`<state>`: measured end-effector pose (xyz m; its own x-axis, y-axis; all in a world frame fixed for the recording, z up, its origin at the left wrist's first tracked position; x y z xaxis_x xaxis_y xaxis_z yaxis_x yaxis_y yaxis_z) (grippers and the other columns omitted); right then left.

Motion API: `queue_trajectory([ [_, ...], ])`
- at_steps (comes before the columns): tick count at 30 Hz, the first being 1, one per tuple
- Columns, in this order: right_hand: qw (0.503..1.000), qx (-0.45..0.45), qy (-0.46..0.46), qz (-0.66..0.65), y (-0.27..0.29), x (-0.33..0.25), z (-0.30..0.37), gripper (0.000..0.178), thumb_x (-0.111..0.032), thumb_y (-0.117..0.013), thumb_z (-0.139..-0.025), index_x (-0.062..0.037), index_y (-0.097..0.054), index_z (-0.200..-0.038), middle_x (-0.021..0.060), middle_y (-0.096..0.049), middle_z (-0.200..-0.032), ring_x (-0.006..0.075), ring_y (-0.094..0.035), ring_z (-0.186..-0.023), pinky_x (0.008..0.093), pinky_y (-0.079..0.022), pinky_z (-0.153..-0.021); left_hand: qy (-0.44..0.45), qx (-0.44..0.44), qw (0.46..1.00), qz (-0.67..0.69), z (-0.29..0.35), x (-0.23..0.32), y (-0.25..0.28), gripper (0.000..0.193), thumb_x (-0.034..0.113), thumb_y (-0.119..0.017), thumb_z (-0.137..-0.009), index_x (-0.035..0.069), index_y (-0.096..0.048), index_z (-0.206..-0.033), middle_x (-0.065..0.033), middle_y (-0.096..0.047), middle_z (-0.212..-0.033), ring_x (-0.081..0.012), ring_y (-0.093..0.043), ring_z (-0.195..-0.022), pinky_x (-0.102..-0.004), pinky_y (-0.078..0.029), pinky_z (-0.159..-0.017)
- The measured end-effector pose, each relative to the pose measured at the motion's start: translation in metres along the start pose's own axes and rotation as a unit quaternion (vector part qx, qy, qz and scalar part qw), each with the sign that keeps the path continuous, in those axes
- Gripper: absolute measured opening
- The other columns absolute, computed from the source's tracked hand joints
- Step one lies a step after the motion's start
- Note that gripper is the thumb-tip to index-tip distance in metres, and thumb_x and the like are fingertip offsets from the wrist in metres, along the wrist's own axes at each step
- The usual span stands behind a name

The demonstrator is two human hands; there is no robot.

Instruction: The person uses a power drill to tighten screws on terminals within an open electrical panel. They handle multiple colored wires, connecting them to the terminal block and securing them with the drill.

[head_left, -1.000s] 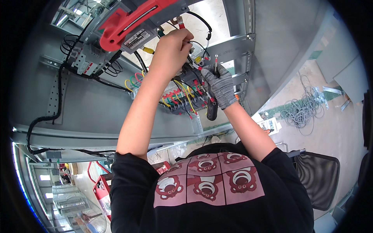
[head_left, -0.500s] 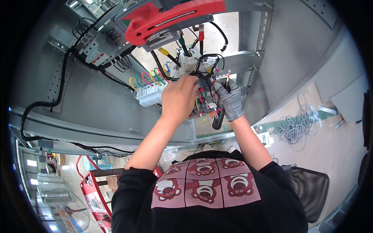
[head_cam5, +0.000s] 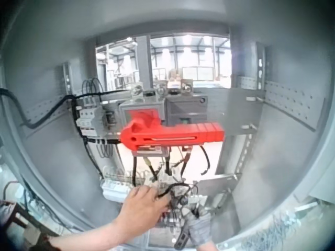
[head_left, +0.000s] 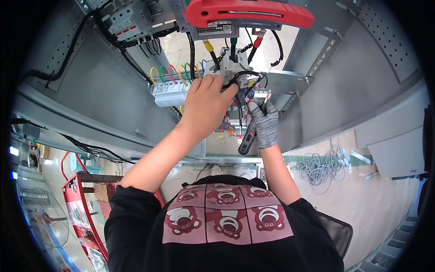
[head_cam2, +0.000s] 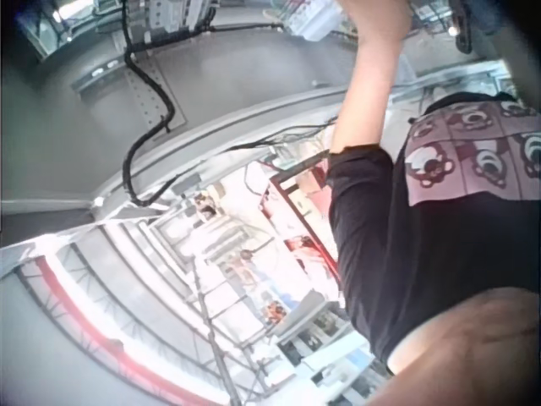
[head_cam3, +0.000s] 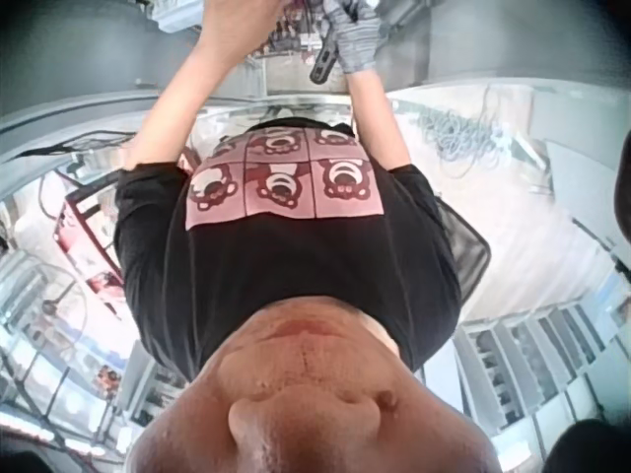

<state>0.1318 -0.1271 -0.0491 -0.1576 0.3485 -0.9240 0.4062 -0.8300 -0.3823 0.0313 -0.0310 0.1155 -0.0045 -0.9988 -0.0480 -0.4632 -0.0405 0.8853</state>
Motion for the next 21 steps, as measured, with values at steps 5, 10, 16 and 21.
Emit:
queue_trajectory([
  [5, 0.998, -0.036, 0.017, 0.042, -0.010, 0.000, 0.004, 0.009, -0.007, -0.069, -0.088, -0.0023, -0.065, -0.094, -0.0006, -0.065, -0.076, 0.0047, -0.055, -0.062, 0.0203, -0.046, -0.057, 0.084, 0.057, 0.995, 0.003, 0.012, -0.016, 0.000, 0.019, 0.017, -0.072, -0.077, 0.011, -0.064, -0.094, -0.0082, -0.054, -0.101, -0.0264, -0.051, -0.098, -0.0388, -0.039, -0.082],
  [10, 0.998, -0.048, 0.013, 0.046, -0.012, 0.005, 0.008, 0.008, -0.007, -0.069, -0.088, -0.0029, -0.064, -0.093, -0.0003, -0.065, -0.075, 0.0050, -0.056, -0.061, 0.0203, -0.046, -0.056, 0.083, 0.151, 0.980, 0.098, 0.014, -0.017, 0.002, 0.016, 0.014, -0.071, -0.077, 0.009, -0.063, -0.090, -0.0080, -0.054, -0.102, -0.0280, -0.053, -0.096, -0.0412, -0.040, -0.081],
  [16, 0.998, -0.058, 0.019, 0.021, -0.012, -0.012, 0.003, 0.008, -0.008, -0.069, -0.088, -0.0044, -0.063, -0.093, 0.0013, -0.065, -0.074, 0.0066, -0.055, -0.053, 0.0217, -0.045, -0.048, 0.173, 0.221, 0.934, 0.219, 0.003, -0.044, -0.006, 0.025, 0.003, -0.068, -0.080, 0.004, -0.056, -0.102, -0.0119, -0.059, -0.092, -0.0293, -0.061, -0.085, -0.0378, -0.047, -0.073],
  [21, 0.999, -0.045, -0.002, -0.003, -0.011, -0.007, -0.001, 0.007, -0.006, -0.068, -0.089, -0.0029, -0.063, -0.093, 0.0043, -0.064, -0.070, 0.0090, -0.056, -0.053, 0.0228, -0.044, -0.048, 0.138, 0.185, 0.968, 0.097, -0.012, -0.045, -0.002, 0.032, 0.008, -0.072, -0.078, 0.006, -0.056, -0.106, -0.0093, -0.063, -0.092, -0.0284, -0.063, -0.078, -0.0389, -0.049, -0.066],
])
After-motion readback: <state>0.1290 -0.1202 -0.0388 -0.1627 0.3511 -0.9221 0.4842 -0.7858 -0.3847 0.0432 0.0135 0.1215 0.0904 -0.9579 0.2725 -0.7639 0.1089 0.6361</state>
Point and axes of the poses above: each hand's wrist, its own z-axis away from the middle knuckle, its own y-axis out of the back of the hand, x = y × z, the point moved 10 cm from there along -z, towards the middle knuckle
